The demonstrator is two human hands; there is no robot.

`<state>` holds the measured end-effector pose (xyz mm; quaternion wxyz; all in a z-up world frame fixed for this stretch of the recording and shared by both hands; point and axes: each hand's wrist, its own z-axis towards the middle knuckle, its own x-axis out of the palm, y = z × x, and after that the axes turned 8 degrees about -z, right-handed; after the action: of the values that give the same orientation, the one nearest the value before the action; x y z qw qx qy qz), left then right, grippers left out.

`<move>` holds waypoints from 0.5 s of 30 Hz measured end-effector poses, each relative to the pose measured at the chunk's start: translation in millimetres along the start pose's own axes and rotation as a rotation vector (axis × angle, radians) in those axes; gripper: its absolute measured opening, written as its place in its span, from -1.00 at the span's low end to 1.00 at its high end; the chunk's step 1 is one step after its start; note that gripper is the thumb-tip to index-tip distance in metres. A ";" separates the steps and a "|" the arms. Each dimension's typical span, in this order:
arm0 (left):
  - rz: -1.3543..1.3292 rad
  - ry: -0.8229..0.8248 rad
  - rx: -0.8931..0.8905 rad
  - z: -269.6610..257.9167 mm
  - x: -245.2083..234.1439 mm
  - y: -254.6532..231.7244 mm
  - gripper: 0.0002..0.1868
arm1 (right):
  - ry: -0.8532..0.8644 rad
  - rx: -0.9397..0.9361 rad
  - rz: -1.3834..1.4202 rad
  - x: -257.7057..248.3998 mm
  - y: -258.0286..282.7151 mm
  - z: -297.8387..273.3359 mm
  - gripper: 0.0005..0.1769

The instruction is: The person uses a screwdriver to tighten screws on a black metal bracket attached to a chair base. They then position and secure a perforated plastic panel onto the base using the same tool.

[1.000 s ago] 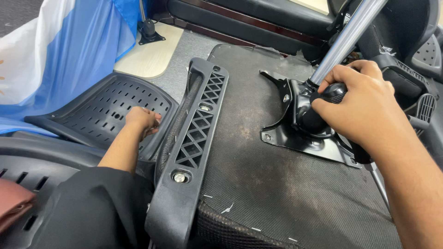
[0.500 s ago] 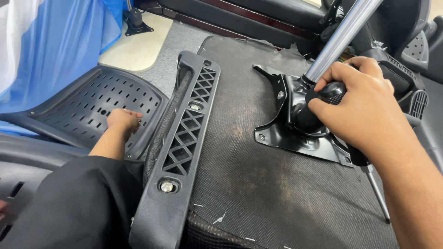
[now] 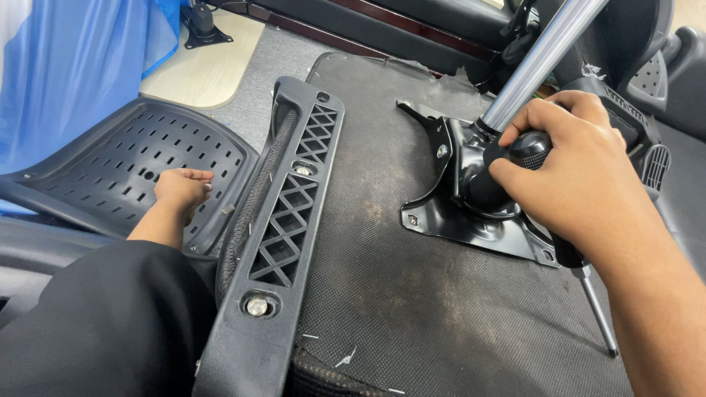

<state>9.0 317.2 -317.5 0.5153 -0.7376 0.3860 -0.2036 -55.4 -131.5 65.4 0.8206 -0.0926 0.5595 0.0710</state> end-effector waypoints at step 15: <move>-0.253 0.110 0.426 -107.6 13.7 -147.2 -0.88 | 0.001 0.021 0.029 3.0 -4.9 1.0 -0.64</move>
<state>-4.7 266.9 -142.3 0.6078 -0.6427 0.2663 -0.3830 -52.3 -135.9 63.3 0.8200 -0.0759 0.5620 0.0770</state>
